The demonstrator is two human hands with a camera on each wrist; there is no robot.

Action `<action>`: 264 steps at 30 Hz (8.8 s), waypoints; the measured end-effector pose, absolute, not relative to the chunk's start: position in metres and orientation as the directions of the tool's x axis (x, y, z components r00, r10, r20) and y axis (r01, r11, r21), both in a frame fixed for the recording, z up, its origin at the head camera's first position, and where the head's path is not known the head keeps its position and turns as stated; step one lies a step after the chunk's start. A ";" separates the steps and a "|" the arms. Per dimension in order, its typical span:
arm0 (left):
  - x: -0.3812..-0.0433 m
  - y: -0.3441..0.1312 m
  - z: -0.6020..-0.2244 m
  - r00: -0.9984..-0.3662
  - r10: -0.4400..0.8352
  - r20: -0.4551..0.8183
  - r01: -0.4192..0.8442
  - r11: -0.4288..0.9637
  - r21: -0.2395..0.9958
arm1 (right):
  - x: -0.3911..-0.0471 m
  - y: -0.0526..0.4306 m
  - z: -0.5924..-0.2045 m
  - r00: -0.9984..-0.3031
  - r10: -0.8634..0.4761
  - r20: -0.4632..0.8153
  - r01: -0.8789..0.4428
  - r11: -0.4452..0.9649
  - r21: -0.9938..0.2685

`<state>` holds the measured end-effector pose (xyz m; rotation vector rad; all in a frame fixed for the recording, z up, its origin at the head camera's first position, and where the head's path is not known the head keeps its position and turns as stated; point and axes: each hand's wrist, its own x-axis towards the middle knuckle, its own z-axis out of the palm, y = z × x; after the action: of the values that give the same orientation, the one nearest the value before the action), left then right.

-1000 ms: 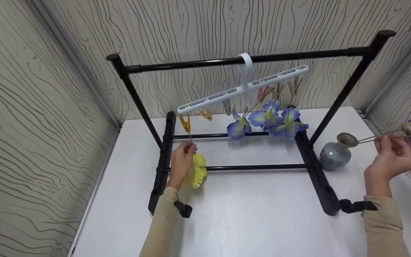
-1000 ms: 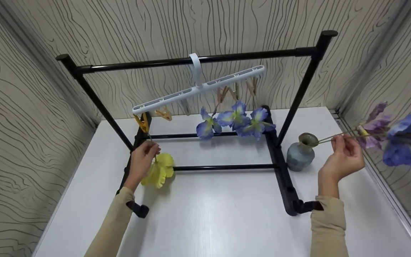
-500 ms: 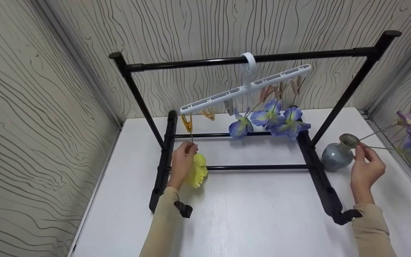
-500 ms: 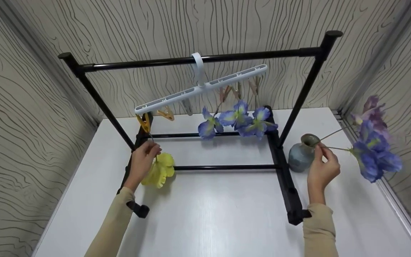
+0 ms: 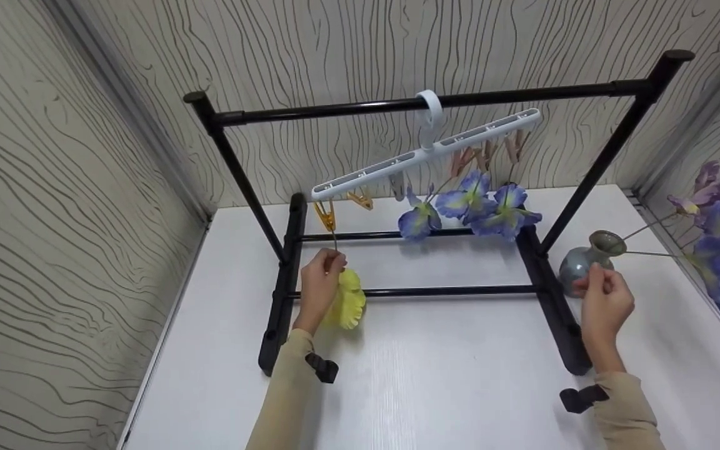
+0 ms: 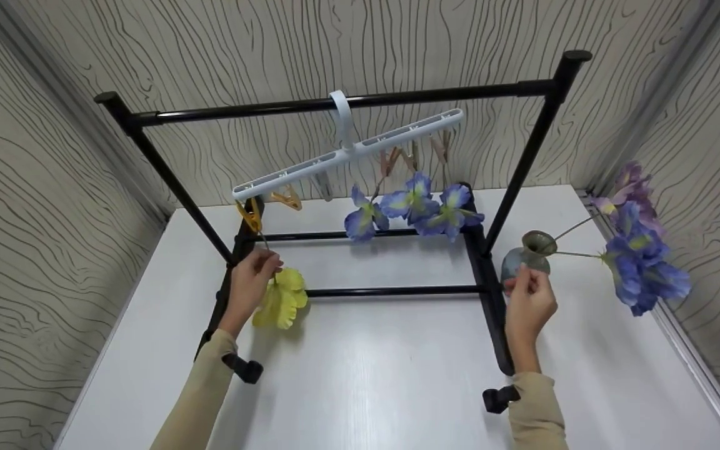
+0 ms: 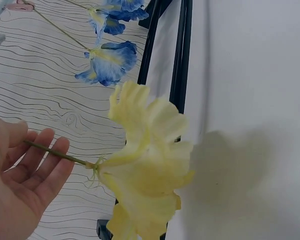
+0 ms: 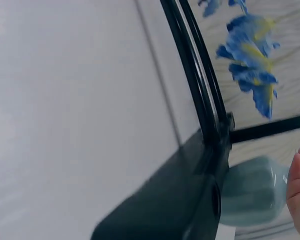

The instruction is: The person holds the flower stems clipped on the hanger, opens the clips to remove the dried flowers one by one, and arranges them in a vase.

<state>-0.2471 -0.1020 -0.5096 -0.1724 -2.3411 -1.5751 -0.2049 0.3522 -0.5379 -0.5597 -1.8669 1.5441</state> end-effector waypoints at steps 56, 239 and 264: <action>-0.211 -0.090 -0.507 -0.911 -0.112 0.397 0.306 0.462 0.832 | -0.257 0.099 -0.418 -0.906 -0.394 0.152 -0.121 -0.104 -0.987; -0.193 -0.048 -0.505 -0.753 0.260 0.605 0.571 0.716 0.402 | -0.206 0.359 -0.432 -0.738 0.645 0.199 -0.589 -0.470 -0.658; -0.194 -0.046 -0.501 -0.784 0.274 0.557 0.557 0.708 0.434 | -0.160 0.426 -0.487 -0.958 0.265 0.113 0.024 0.466 -0.885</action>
<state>-0.1945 -0.0456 -0.5011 -0.6381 -2.4575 -0.8330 -0.1605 0.4263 -0.4869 -0.2495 -2.4802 1.4914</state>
